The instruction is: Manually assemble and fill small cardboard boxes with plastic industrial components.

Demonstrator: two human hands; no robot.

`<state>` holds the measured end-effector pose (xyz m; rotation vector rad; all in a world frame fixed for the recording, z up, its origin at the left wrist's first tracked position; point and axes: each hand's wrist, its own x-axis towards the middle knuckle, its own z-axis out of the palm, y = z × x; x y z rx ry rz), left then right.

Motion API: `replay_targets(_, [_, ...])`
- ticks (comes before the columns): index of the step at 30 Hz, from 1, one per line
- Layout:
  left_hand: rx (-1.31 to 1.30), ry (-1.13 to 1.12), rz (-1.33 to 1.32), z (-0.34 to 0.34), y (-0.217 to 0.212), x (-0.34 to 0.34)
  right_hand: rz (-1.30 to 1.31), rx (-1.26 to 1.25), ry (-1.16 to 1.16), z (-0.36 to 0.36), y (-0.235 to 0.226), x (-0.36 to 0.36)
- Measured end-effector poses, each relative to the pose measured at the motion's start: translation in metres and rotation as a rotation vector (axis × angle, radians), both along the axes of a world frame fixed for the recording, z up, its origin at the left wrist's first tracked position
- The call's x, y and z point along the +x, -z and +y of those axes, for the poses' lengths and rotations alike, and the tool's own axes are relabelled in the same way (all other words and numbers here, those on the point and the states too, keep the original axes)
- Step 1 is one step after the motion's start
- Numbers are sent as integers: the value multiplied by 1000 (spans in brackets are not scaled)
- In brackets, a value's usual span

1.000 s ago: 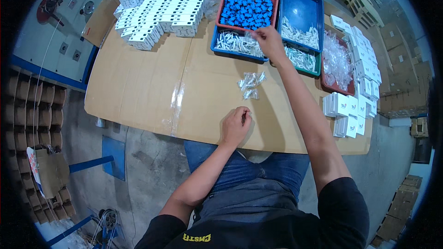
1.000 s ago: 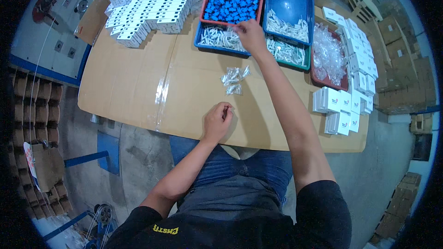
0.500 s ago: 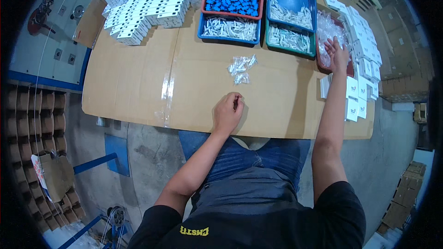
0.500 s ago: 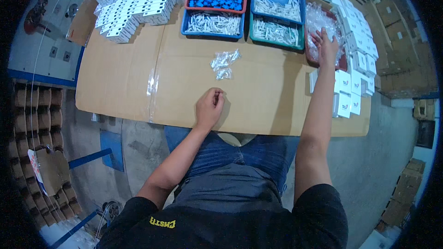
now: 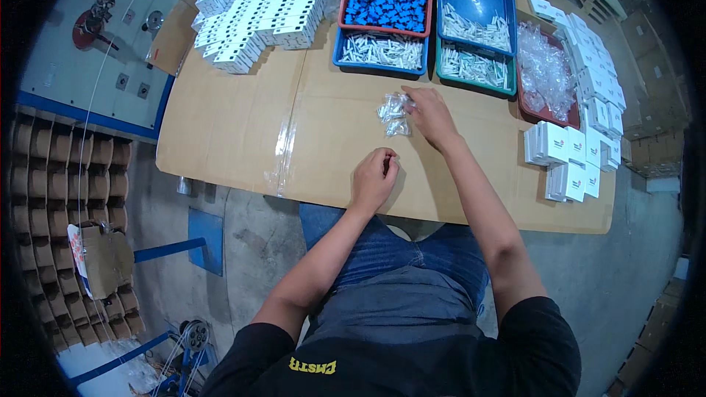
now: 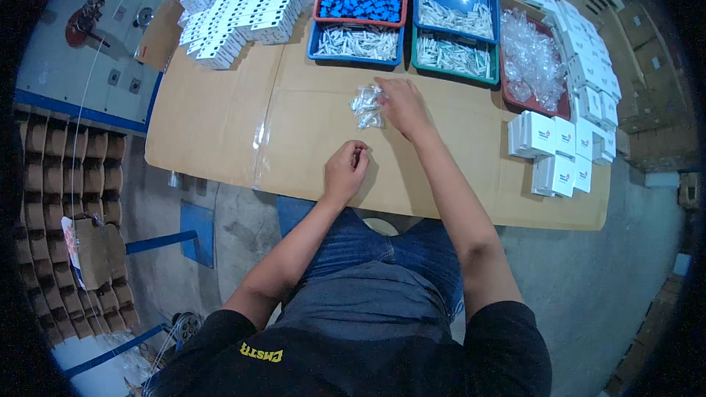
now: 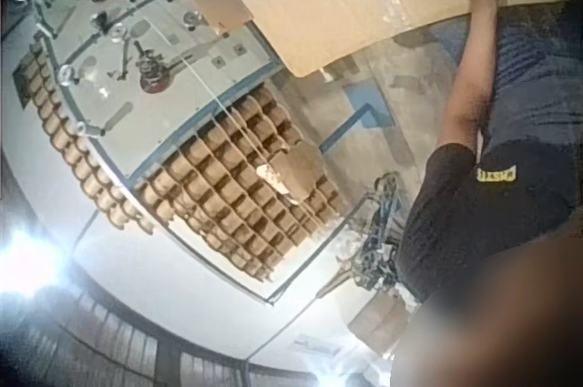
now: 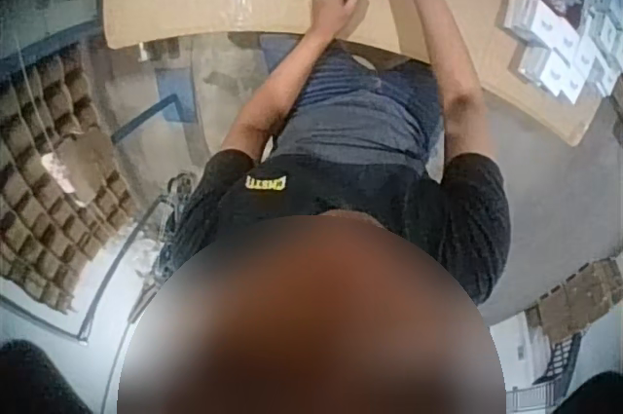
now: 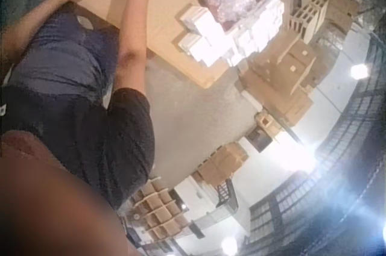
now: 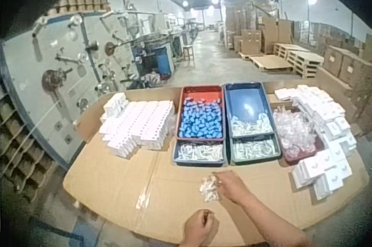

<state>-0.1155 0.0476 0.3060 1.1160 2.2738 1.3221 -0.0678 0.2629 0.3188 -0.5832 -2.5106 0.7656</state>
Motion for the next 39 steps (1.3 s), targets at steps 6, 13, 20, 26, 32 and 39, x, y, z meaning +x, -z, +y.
replay_targets(6, [-26, -13, -32, -1, -5, 4, 69, -257, 190, 13, 21, 32])
replay_targets(13, [-48, -12, -33, -3, 1, 2, 620, -1054, 306, 11, -13, 79])
replay_targets(20, [-19, -13, -13, 1, -3, 4, 859, -1363, 230, 22, 4, 104])
replay_targets(26, [-23, -18, -27, -1, -1, 2, 896, -1458, 159, 9, -3, 97])
replay_targets(32, [-34, -7, -50, -2, -2, 2, 857, -1475, 175, 6, -9, 95])
replay_targets(39, [-19, -1, -64, -2, -1, 3, 914, -1491, 76, 7, -8, 101])
